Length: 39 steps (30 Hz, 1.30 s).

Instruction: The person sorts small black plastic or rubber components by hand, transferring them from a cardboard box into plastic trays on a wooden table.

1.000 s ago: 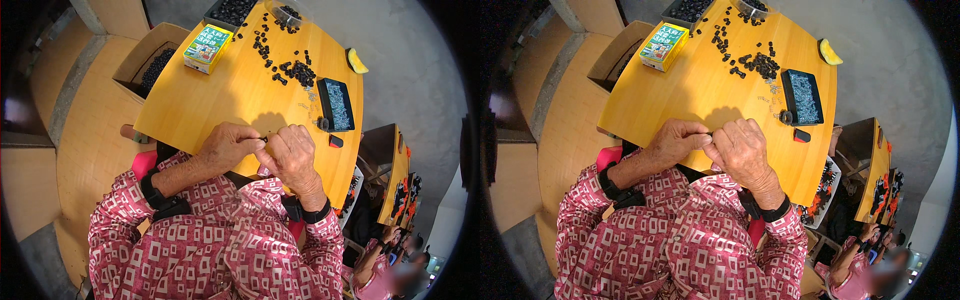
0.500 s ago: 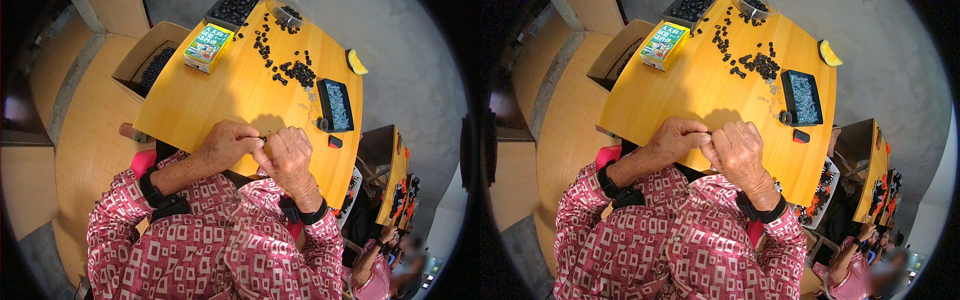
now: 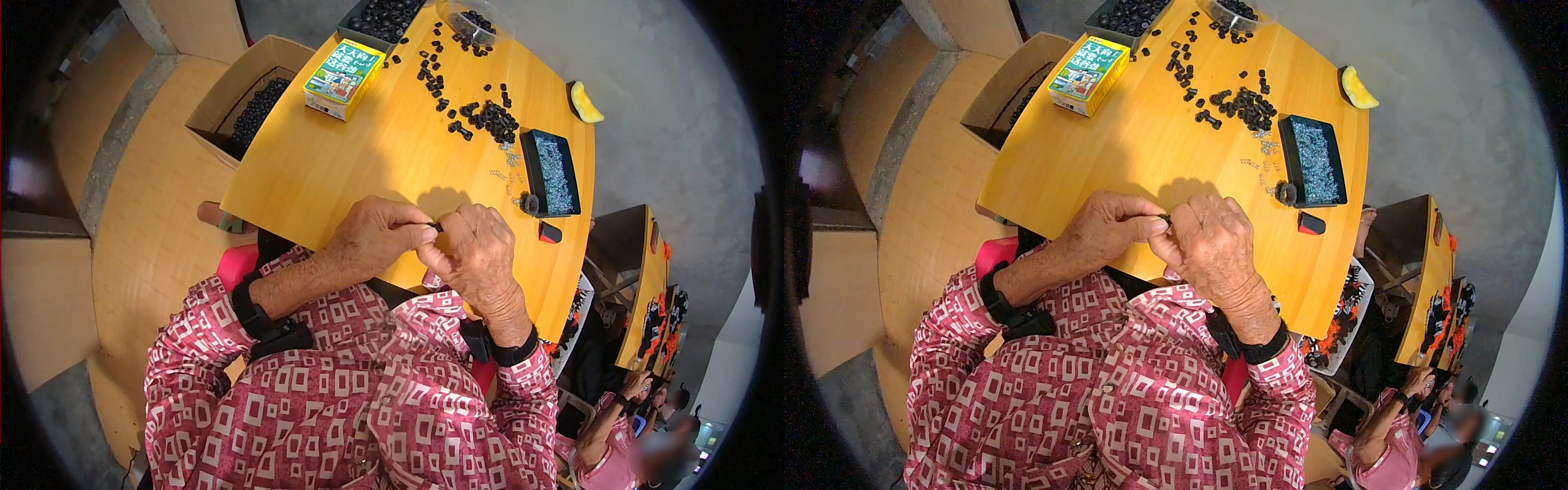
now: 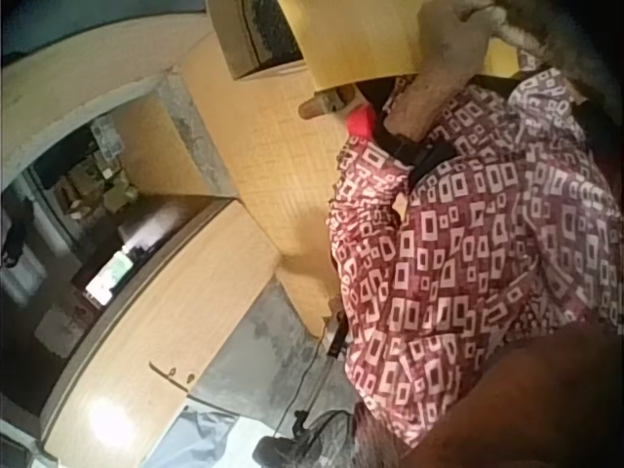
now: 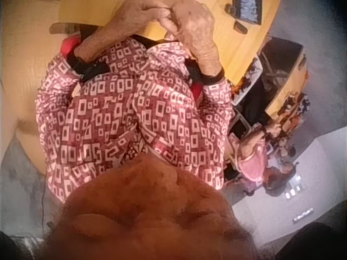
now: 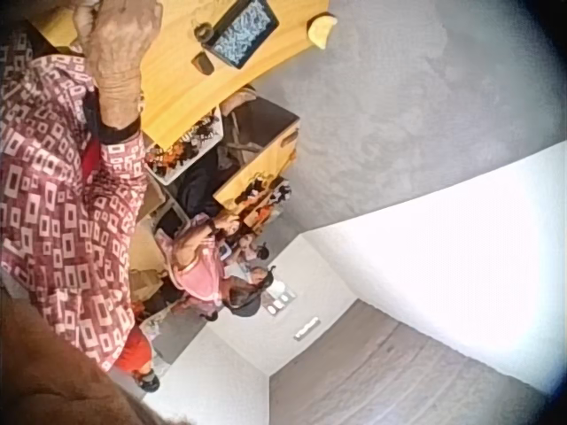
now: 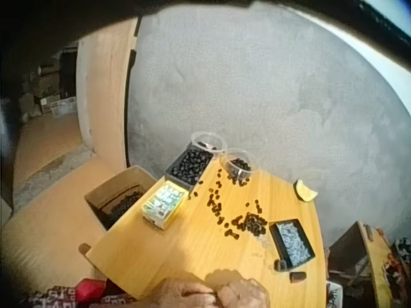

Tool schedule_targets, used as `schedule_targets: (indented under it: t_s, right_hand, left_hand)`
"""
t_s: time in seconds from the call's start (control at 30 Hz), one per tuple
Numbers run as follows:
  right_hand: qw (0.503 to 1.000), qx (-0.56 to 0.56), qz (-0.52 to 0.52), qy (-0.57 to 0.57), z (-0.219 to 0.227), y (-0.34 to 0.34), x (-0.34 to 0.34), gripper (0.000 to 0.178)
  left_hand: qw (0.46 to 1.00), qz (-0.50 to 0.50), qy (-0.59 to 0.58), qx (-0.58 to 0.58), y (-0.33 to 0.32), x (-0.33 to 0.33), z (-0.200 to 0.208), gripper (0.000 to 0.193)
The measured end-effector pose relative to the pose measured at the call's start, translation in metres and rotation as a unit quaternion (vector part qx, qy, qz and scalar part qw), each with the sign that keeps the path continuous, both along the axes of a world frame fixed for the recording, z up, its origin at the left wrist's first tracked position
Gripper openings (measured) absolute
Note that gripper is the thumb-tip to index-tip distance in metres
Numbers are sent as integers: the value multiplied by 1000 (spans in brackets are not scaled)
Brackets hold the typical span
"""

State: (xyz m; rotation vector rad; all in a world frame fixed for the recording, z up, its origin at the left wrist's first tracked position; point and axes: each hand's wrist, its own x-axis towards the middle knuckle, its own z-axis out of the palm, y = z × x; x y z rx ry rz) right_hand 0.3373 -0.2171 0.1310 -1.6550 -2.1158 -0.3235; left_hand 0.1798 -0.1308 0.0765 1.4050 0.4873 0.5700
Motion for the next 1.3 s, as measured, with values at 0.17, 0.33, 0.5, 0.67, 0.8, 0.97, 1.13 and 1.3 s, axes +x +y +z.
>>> schedule_targets:
  t_s: [0.17,0.33,0.5,0.67,0.8,0.97,1.13,1.3]
  right_hand:
    - [1000,-8,-3,-26,4,-2,-1,29]
    - [999,-18,10,-49,0,-3,0,28]
    - [999,-12,17,-42,-8,-3,0,27]
    - [999,-11,10,-30,-10,-1,-1,27]
    - [998,-36,19,-50,-7,-1,4,27]
    - [993,-69,47,-85,5,3,7,26]
    - [991,-76,69,-87,4,5,4,24]
    - [989,-89,69,-91,8,7,3,24]
  left_hand:
    - [1000,-11,-12,-26,-2,-1,2,21]
    - [1000,-1,-4,2,-3,-1,2,20]
    - [1000,10,4,9,-1,0,0,19]
    - [999,19,10,29,0,0,3,19]
    - [1000,-18,21,-4,5,-2,-1,19]
    - [997,-5,59,59,8,-6,8,18]
    - [995,-4,46,92,14,-8,10,22]
    - [988,-4,83,127,15,-9,14,22]
